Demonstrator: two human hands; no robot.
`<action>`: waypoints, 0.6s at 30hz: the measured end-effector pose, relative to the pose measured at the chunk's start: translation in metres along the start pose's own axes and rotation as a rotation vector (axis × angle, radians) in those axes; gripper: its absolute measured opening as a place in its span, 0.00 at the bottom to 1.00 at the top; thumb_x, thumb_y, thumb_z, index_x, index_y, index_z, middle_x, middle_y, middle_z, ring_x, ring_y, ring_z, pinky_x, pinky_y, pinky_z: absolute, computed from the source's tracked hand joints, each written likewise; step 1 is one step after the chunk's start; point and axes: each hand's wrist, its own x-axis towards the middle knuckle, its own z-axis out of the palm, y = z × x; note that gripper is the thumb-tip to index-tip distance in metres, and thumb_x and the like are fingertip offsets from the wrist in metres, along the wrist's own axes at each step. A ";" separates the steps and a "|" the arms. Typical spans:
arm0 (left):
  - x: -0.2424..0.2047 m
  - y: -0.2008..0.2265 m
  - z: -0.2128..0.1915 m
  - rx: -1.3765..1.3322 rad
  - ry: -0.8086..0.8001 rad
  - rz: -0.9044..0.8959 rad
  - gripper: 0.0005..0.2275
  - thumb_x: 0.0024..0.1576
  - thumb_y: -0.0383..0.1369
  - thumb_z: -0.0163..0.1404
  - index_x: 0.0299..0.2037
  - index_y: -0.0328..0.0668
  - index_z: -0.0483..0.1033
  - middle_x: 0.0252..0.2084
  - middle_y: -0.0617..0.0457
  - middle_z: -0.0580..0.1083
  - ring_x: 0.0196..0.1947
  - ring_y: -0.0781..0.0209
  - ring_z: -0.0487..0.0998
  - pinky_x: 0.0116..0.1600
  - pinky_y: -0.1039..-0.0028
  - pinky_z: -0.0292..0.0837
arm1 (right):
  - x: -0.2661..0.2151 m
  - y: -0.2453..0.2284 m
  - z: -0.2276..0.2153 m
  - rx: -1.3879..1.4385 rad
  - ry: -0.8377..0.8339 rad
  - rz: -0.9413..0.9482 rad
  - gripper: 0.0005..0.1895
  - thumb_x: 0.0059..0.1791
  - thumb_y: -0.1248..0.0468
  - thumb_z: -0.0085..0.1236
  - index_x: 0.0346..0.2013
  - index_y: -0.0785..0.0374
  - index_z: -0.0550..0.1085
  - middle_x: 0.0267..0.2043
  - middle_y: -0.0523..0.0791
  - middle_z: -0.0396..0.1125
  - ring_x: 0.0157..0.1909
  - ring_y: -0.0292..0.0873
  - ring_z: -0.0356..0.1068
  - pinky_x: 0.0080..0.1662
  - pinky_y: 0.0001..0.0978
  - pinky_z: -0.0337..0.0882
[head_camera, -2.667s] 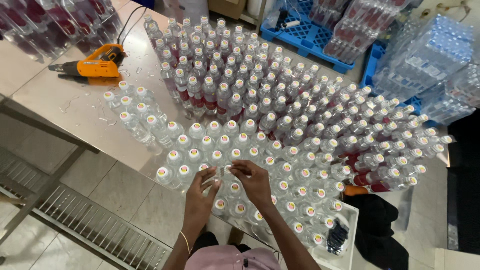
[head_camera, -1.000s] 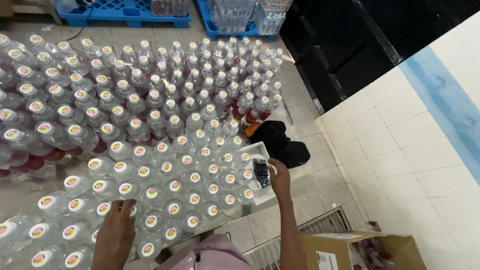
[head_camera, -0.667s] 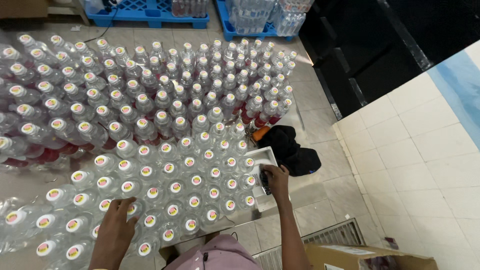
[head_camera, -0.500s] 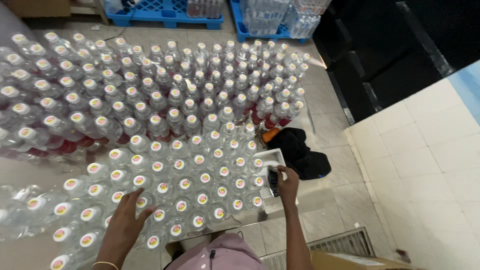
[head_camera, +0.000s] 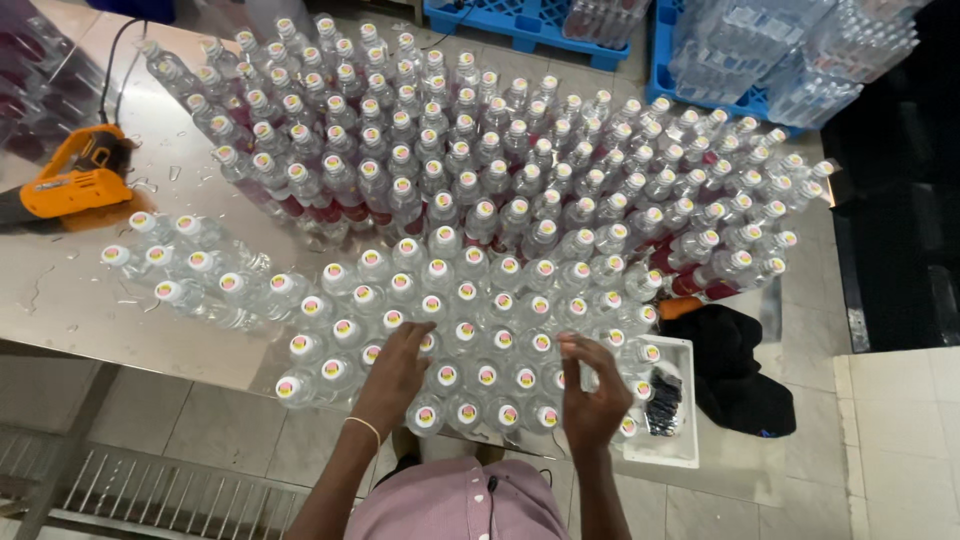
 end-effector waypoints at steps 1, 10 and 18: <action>0.003 -0.006 0.005 0.054 0.073 0.107 0.26 0.60 0.21 0.55 0.71 0.44 0.70 0.64 0.47 0.72 0.62 0.47 0.76 0.63 0.57 0.74 | 0.000 -0.014 0.013 0.085 -0.053 0.024 0.05 0.55 0.74 0.63 0.44 0.64 0.79 0.48 0.51 0.80 0.52 0.47 0.83 0.56 0.38 0.84; -0.021 0.031 -0.037 -0.169 0.131 0.037 0.22 0.62 0.38 0.55 0.67 0.46 0.74 0.65 0.50 0.77 0.64 0.52 0.78 0.67 0.61 0.74 | -0.015 -0.050 0.095 0.127 -0.196 -0.002 0.07 0.55 0.73 0.64 0.45 0.60 0.80 0.48 0.45 0.82 0.50 0.43 0.84 0.56 0.36 0.80; -0.024 0.042 -0.069 -1.107 0.130 -0.203 0.30 0.58 0.33 0.59 0.73 0.40 0.69 0.52 0.32 0.86 0.54 0.49 0.88 0.59 0.63 0.84 | -0.021 -0.065 0.120 0.057 -0.386 -0.537 0.10 0.58 0.76 0.53 0.49 0.64 0.80 0.57 0.48 0.79 0.61 0.49 0.80 0.68 0.56 0.65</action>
